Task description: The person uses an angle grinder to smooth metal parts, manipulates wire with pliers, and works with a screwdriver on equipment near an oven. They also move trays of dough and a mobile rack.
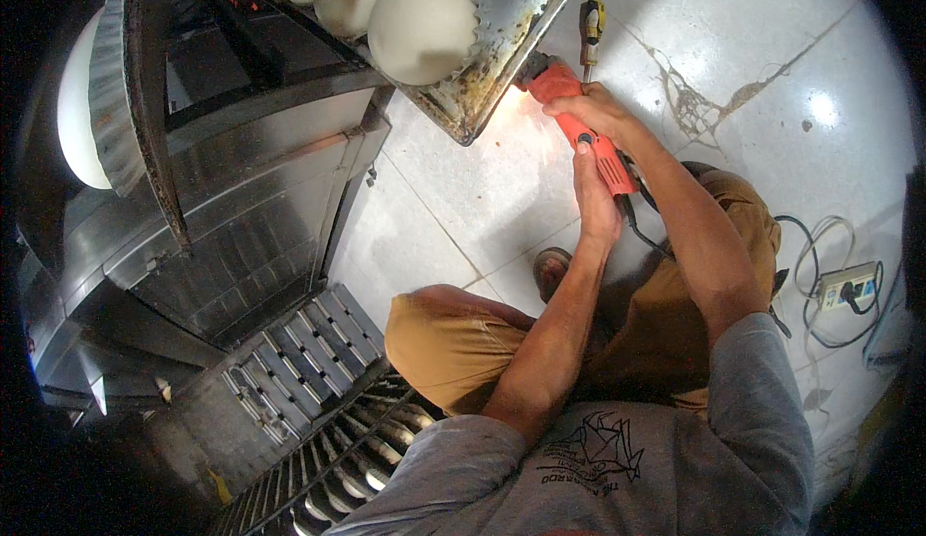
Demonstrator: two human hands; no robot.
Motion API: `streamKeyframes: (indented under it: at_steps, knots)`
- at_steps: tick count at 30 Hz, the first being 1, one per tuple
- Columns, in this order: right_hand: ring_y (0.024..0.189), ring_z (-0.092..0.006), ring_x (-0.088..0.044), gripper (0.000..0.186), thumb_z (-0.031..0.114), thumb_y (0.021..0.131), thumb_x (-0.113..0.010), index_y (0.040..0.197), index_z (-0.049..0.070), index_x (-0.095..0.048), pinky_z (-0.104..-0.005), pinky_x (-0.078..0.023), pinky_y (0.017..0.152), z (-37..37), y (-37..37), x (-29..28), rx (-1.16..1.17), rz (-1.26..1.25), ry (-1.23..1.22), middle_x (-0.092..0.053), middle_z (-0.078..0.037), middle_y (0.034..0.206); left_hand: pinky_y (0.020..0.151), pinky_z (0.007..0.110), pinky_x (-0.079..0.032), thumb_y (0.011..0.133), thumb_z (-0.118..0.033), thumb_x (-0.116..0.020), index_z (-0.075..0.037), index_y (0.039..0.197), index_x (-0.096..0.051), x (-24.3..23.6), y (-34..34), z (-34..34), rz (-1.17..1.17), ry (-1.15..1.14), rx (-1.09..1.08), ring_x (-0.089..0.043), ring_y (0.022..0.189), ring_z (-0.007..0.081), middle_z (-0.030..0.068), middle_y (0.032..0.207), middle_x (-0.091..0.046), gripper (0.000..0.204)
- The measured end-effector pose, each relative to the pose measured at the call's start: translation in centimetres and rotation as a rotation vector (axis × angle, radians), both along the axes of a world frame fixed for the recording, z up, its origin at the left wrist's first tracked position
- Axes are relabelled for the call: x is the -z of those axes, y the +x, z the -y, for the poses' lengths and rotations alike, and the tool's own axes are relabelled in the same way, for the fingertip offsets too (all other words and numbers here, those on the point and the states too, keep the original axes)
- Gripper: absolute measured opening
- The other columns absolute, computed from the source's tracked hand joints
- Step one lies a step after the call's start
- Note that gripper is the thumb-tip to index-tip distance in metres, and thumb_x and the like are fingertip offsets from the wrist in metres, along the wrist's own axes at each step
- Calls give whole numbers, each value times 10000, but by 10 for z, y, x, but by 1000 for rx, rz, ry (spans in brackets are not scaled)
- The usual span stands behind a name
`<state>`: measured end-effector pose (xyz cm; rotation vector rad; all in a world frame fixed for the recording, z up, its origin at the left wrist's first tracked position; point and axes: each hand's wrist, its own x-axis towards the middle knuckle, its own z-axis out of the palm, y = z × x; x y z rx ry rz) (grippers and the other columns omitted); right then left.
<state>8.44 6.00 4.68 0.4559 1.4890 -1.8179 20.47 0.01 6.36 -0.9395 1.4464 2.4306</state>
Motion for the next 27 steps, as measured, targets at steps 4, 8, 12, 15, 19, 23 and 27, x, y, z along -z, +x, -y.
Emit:
streamKeyframes:
  at_steps: [4,8,12,15,19,23,27]
  knots:
    - [701,-195,-628,479,359,682,-797,964,-13,-692,-333,-512,638,1,0,-2,27,-11,-51,-670,-96,836,899,363,-492,1036,-498,-407,-74,1290,-494,2,1,2,-10,3,12,-593,1003,186,51,1127,-604,501]
    - [738,-183,-630,526,367,703,-779,1042,-18,-667,-318,-516,664,-1,-3,-2,-50,7,-108,-666,-90,884,868,346,-502,1036,-490,-413,-80,1251,-505,2,0,2,-51,15,-2,-594,953,180,46,1068,-602,472]
    - [701,-171,-627,481,345,712,-778,1017,-12,-674,-312,-512,628,2,-2,10,-25,-33,-71,-665,-77,855,815,332,-509,1041,-471,-418,-91,1224,-507,1,0,2,-23,74,8,-593,898,166,40,1025,-597,431]
    - [669,-170,-623,460,337,718,-775,1003,-11,-674,-309,-508,593,6,-3,18,-20,-14,-75,-663,-74,831,728,317,-522,1049,-453,-414,-98,1191,-499,1,-2,-1,-22,34,-42,-596,829,143,34,970,-588,392]
    - [639,-170,-618,438,333,725,-768,978,-12,-673,-311,-502,561,6,-3,20,-11,-37,-86,-659,-72,803,788,335,-519,1039,-473,-424,-100,1208,-521,2,1,2,8,59,-27,-596,887,158,36,1003,-599,421]
    - [652,-153,-614,399,318,726,-772,947,0,-677,-304,-502,583,5,-3,11,-25,7,-110,-659,-70,803,834,343,-518,1034,-487,-423,-99,1234,-526,11,4,9,-47,84,32,-598,924,169,35,1027,-604,448]
    - [661,-148,-606,402,328,726,-775,946,5,-678,-300,-495,601,1,-3,3,-38,-21,-78,-657,-65,801,830,350,-522,1033,-498,-416,-100,1238,-523,14,4,8,-57,77,15,-602,922,171,39,1039,-610,461]
